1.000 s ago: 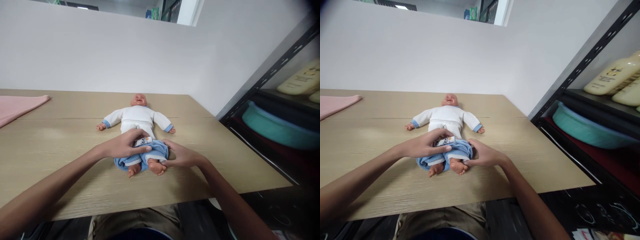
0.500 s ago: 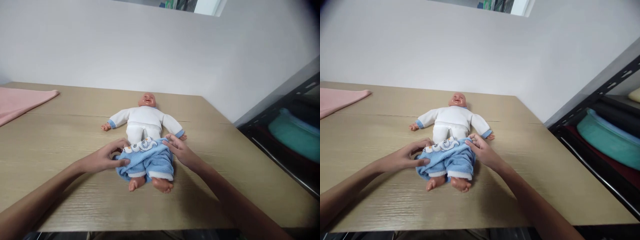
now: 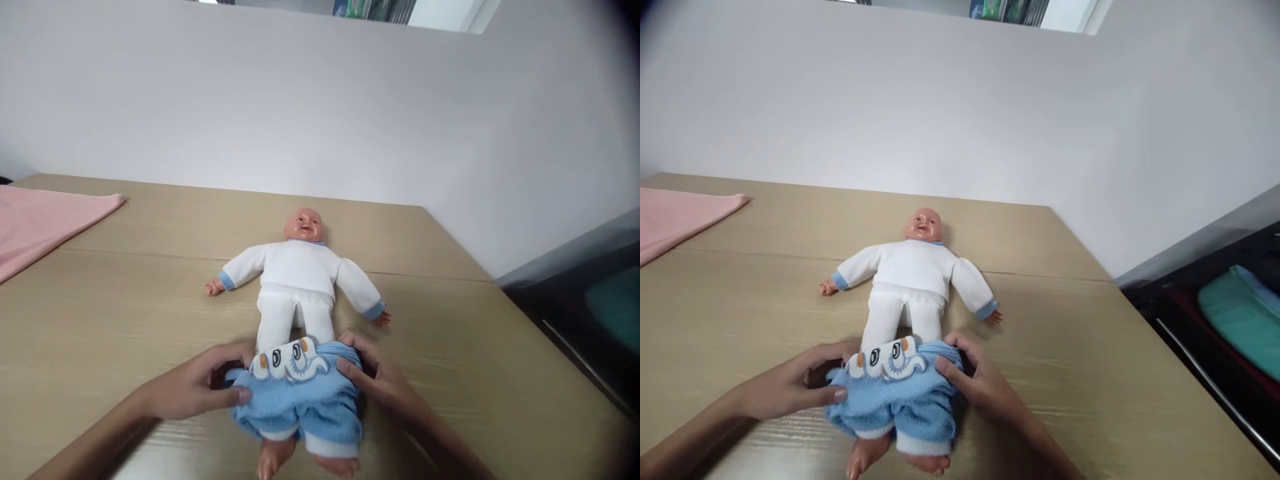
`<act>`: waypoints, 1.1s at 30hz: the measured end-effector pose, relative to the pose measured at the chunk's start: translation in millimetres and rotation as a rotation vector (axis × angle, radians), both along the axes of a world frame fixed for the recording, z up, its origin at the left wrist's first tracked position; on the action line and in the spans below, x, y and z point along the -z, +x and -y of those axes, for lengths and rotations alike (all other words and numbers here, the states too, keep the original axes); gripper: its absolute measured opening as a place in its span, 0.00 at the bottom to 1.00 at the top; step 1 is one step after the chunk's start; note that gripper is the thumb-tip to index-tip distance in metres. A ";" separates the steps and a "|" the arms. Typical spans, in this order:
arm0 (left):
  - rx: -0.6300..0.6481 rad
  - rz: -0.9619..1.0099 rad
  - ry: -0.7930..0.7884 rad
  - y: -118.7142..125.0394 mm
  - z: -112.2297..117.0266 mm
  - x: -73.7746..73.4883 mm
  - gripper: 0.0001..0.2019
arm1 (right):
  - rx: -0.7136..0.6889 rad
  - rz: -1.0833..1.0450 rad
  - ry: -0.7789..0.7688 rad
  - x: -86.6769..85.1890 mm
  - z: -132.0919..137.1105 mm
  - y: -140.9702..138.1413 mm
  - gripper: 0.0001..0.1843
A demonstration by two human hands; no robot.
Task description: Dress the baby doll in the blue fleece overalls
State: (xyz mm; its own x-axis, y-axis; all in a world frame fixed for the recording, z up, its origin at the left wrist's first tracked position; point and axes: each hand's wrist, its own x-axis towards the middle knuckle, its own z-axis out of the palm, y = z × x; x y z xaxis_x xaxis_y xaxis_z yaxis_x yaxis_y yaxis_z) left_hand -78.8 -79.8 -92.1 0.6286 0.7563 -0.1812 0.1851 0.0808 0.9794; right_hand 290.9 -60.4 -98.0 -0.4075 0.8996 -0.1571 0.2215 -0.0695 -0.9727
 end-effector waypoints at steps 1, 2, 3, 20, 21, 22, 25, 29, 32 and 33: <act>-0.037 0.034 -0.036 2.7 0.5 2.5 0.16 | 0.032 -0.074 -0.011 2.4 1.2 -2.2 0.23; -0.073 0.073 -0.080 6.1 0.4 5.8 0.15 | 0.075 -0.136 -0.019 5.2 1.8 -4.7 0.23; -0.102 0.114 -0.125 9.8 -0.1 9.5 0.14 | 0.123 -0.180 -0.025 8.1 2.0 -7.2 0.24; -0.389 -0.010 0.271 26.2 -15.3 25.9 0.08 | 0.366 0.033 0.410 26.2 -5.5 -37.3 0.07; -0.457 -0.029 0.244 31.3 -21.9 25.5 0.11 | 0.396 0.045 0.379 26.6 -11.1 -41.0 0.08; -0.525 -0.043 0.213 36.3 -28.7 25.0 0.13 | 0.429 0.060 0.348 26.5 -17.3 -44.6 0.11; -0.607 -0.010 0.105 46.3 -43.7 21.6 0.19 | 0.500 0.067 0.267 23.8 -34.0 -51.9 0.16; -0.477 -0.029 0.036 38.6 -33.1 16.2 0.19 | 0.467 -0.014 0.151 15.1 -35.6 -48.4 0.19; -0.438 -0.032 -0.017 26.5 -11.7 16.5 0.23 | 0.336 -0.122 -0.003 9.1 -25.7 -41.3 0.20; -0.441 -0.004 -0.058 24.4 -6.4 17.5 0.22 | 0.313 -0.173 -0.066 8.0 -23.1 -39.7 0.20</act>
